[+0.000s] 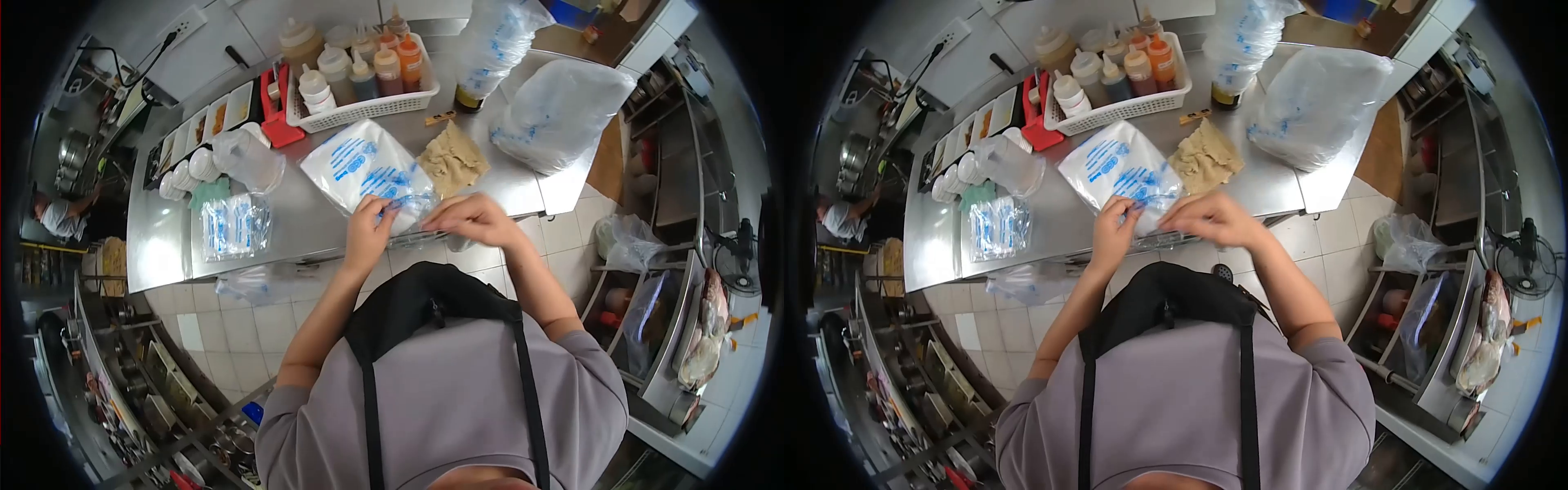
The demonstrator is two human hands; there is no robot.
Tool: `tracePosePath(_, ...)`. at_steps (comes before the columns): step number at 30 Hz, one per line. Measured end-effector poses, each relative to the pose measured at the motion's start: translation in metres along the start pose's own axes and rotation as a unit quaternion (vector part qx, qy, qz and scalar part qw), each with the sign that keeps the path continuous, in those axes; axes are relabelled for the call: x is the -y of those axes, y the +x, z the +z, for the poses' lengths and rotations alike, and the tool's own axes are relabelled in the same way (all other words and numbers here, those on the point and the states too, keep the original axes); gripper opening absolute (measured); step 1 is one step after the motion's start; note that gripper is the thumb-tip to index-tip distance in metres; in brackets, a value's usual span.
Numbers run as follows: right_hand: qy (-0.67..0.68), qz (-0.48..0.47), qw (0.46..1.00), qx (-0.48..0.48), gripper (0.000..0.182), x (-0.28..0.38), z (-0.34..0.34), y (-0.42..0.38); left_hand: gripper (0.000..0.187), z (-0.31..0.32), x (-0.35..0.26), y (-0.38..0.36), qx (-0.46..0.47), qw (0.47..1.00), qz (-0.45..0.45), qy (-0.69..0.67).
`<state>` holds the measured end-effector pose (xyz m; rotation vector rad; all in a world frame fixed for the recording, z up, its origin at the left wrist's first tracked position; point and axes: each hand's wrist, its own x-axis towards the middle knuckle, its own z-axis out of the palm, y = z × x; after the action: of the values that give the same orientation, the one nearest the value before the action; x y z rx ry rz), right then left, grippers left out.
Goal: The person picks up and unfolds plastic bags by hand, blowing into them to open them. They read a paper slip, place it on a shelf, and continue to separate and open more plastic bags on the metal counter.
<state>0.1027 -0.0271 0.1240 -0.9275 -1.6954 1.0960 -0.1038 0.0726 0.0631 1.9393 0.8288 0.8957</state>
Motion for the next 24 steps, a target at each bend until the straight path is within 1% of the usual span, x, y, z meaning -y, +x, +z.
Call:
tracePosePath(1, -0.075, -0.029, 0.996, -0.027, 0.018, -0.006, 0.016, 0.013, 0.010, -0.003, -0.008, -0.002, -0.024, 0.999, 0.022, -0.002)
tracePosePath(2, -0.151, -0.059, 0.985, -0.054, 0.023, -0.016, 0.031, 0.025, 0.010, -0.006, -0.014, -0.004, -0.026, 0.999, 0.019, 0.001)
tracePosePath(3, -0.149, -0.060, 0.986, -0.052, 0.023, -0.035, 0.039, 0.034, 0.007, -0.008, -0.018, -0.007, -0.071, 0.992, 0.089, 0.049)
tracePosePath(4, -0.261, 0.033, 0.964, -0.031, 0.027, -0.060, 0.043, 0.044, 0.005, -0.010, -0.022, -0.009, -0.115, 0.976, 0.159, 0.096)
tracePosePath(5, -0.367, 0.126, 0.922, -0.011, 0.032, -0.075, 0.047, 0.052, 0.005, -0.012, -0.027, -0.012, -0.115, 0.976, 0.159, 0.097)
tracePosePath(6, -0.366, 0.128, 0.922, -0.013, 0.032, -0.078, 0.053, 0.054, 0.008, -0.013, -0.033, -0.018, -0.069, 0.977, 0.178, 0.099)
tracePosePath(7, -0.364, 0.108, 0.925, -0.019, 0.033, -0.081, 0.052, 0.055, 0.012, -0.011, -0.036, -0.019, -0.024, 0.974, 0.202, 0.098)
tracePosePath(8, -0.363, 0.086, 0.927, -0.027, 0.035, -0.081, 0.048, 0.056, 0.012, -0.008, -0.032, -0.018, -0.021, 0.973, 0.209, 0.094)
tracePosePath(9, -0.363, 0.117, 0.924, 0.033, 0.032, -0.064, 0.040, 0.045, 0.016, -0.006, -0.020, -0.018, -0.031, 0.983, 0.147, 0.104)
tracePosePath(10, -0.367, 0.119, 0.922, 0.028, 0.032, -0.047, 0.025, 0.037, 0.022, -0.004, -0.005, -0.018, -0.043, 0.989, 0.084, 0.115)
tracePosePath(11, -0.310, 0.075, 0.946, 0.059, 0.031, -0.015, 0.006, 0.033, 0.026, -0.007, 0.015, -0.017, -0.043, 0.989, 0.040, 0.136)
tracePosePath(12, -0.248, 0.032, 0.964, 0.090, 0.030, 0.013, -0.012, 0.023, 0.024, -0.012, 0.034, -0.017, -0.061, 0.984, 0.034, 0.164)
tracePosePath(13, -0.217, 0.019, 0.976, 0.004, 0.026, 0.028, -0.039, 0.004, 0.021, -0.019, 0.049, -0.017, -0.079, 0.978, 0.029, 0.191)
tracePosePath(14, -0.285, -0.078, 0.923, -0.247, 0.021, 0.016, -0.060, -0.023, 0.021, -0.029, 0.061, -0.015, -0.078, 0.979, 0.032, 0.188)
tracePosePath(15, -0.315, -0.122, 0.847, -0.411, 0.018, 0.028, -0.086, -0.040, 0.024, -0.040, 0.071, -0.013, -0.067, 0.974, -0.009, 0.217)
tracePosePath(16, -0.456, -0.145, 0.661, -0.577, 0.028, 0.044, -0.110, -0.048, 0.028, -0.047, 0.076, -0.009, -0.056, 0.967, -0.050, 0.245)
tracePosePath(17, -0.472, -0.181, 0.585, -0.635, 0.044, 0.059, -0.130, -0.053, 0.028, -0.052, 0.074, -0.003, -0.054, 0.967, -0.046, 0.243)
tracePosePath(18, -0.475, -0.181, 0.581, -0.635, 0.044, 0.054, -0.154, -0.061, 0.036, -0.058, 0.063, 0.003, 0.004, 0.977, -0.050, 0.209)
tracePosePath(19, -0.365, -0.172, 0.669, -0.624, 0.050, 0.043, -0.177, -0.070, 0.044, -0.063, 0.048, 0.009, 0.065, 0.981, -0.055, 0.175)
tracePosePath(20, -0.246, -0.158, 0.744, -0.601, 0.056, 0.028, -0.193, -0.075, 0.051, -0.062, 0.019, 0.017, 0.087, 0.970, -0.010, 0.226)
tracePosePath(21, -0.174, -0.096, 0.796, -0.572, 0.053, 0.007, -0.205, -0.074, 0.058, -0.055, -0.015, 0.028, 0.108, 0.954, 0.035, 0.276)
tracePosePath(22, -0.099, -0.036, 0.839, -0.534, 0.050, -0.006, -0.213, -0.076, 0.061, -0.043, -0.046, 0.041, 0.128, 0.962, 0.089, 0.222)
tracePosePath(23, -0.124, -0.009, 0.832, -0.540, 0.044, -0.006, -0.211, -0.071, 0.065, -0.023, -0.067, 0.056, 0.143, 0.965, 0.143, 0.168)
tracePosePath(24, -0.149, 0.019, 0.825, -0.544, 0.037, -0.005, -0.207, -0.063, 0.068, 0.002, -0.075, 0.068, 0.183, 0.963, 0.165, 0.114)
